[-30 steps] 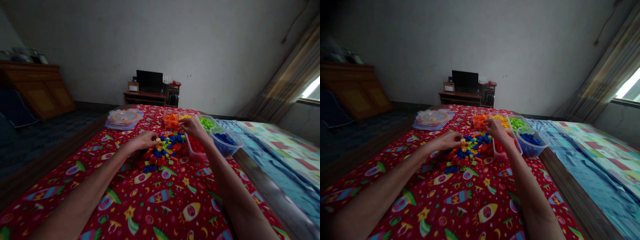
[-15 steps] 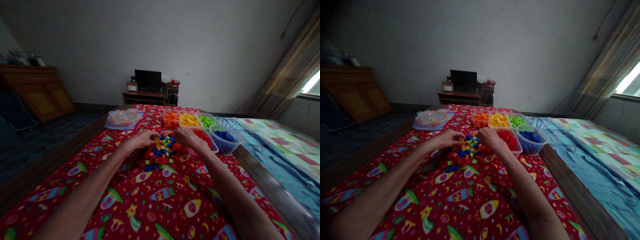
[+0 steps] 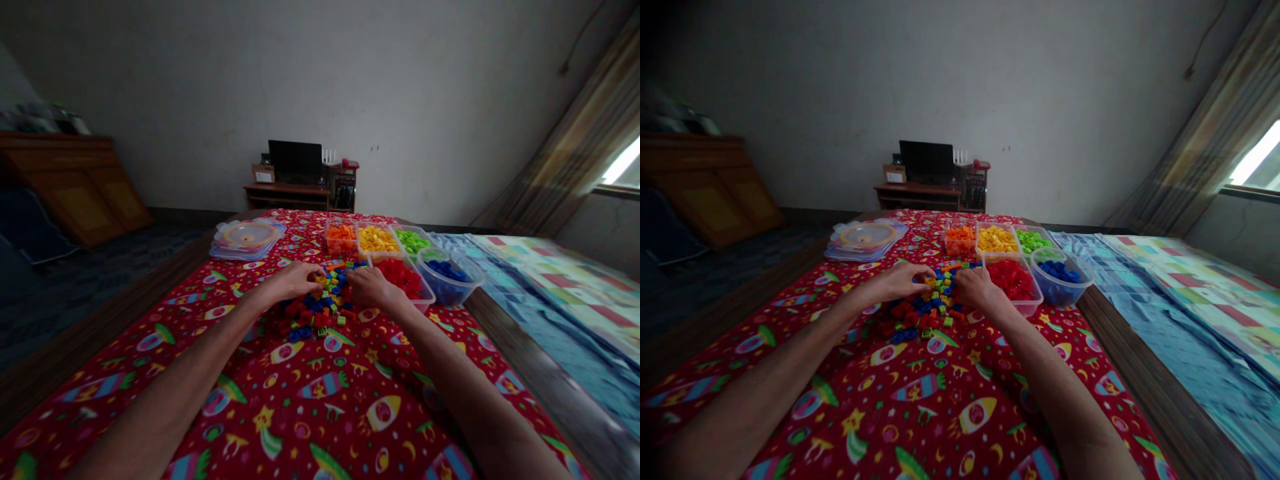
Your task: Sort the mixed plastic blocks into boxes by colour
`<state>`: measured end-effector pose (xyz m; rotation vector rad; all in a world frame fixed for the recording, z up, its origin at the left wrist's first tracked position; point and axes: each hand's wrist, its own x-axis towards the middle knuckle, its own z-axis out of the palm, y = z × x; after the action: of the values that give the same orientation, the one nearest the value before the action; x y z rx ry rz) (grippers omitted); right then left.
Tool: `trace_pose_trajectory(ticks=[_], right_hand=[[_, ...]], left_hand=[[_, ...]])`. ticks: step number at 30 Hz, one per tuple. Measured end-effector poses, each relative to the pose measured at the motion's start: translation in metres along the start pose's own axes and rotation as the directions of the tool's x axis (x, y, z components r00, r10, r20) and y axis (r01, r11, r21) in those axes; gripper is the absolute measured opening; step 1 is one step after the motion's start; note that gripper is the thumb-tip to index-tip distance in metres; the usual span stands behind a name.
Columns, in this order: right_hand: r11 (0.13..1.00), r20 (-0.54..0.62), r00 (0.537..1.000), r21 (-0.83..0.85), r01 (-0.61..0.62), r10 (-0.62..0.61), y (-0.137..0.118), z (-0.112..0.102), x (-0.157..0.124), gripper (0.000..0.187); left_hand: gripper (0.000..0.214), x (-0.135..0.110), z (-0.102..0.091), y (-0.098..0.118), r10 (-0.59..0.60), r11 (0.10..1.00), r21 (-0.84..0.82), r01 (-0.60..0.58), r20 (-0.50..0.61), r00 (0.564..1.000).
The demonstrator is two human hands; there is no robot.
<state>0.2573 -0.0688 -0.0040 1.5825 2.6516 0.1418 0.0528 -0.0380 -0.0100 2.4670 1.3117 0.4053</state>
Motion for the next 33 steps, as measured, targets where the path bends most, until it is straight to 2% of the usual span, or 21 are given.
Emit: trace_pose_trajectory(ticks=[5, 8, 12, 17, 21, 25, 29, 33], right_hand=[[0.988, -0.023, 0.996, 0.128, 0.086, -0.084, 0.009, 0.003, 0.004, 0.035], [0.976, 0.000, 0.993, 0.184, 0.120, -0.122, 0.007, 0.006, 0.006, 0.030], [0.976, 0.011, 0.994, 0.195, 0.101, -0.105, 0.000, 0.003, 0.006, 0.022], [0.968, -0.166, 0.986, 0.241, 0.062, -0.021, 0.010, -0.009, 0.000, 0.020], [0.958, -0.333, 0.942, 0.280, 0.062, 0.037, 0.022, -0.018, -0.007, 0.032], [0.960, -0.417, 0.904, 0.277, 0.032, 0.090, 0.029, -0.020, -0.009, 0.026], [0.958, -0.410, 0.901, 0.288, -0.019, 0.141, 0.035, -0.019, 0.005, 0.027], [0.962, -0.359, 0.918, 0.264, -0.073, 0.169, 0.049, -0.031, 0.045, 0.021]], left_hand=[[0.035, 0.002, 0.002, -0.004, -0.013, 1.000, 0.005, 0.013, -0.028, 1.000], [0.034, 0.002, 0.004, -0.007, 0.001, 1.000, 0.019, -0.001, -0.024, 1.000], [0.034, 0.003, 0.006, -0.012, -0.003, 0.999, 0.044, 0.003, 0.006, 1.000], [0.035, 0.005, 0.008, -0.016, -0.018, 0.999, 0.029, 0.018, 0.016, 1.000], [0.038, 0.006, 0.010, -0.017, -0.040, 0.999, 0.031, 0.040, 0.016, 0.999], [0.036, 0.007, 0.013, -0.016, -0.013, 0.999, 0.047, 0.012, 0.026, 1.000], [0.037, 0.006, 0.012, -0.012, 0.001, 0.999, 0.035, -0.003, 0.046, 0.999], [0.035, 0.003, 0.010, -0.010, -0.016, 0.999, 0.031, 0.015, 0.029, 0.999]])
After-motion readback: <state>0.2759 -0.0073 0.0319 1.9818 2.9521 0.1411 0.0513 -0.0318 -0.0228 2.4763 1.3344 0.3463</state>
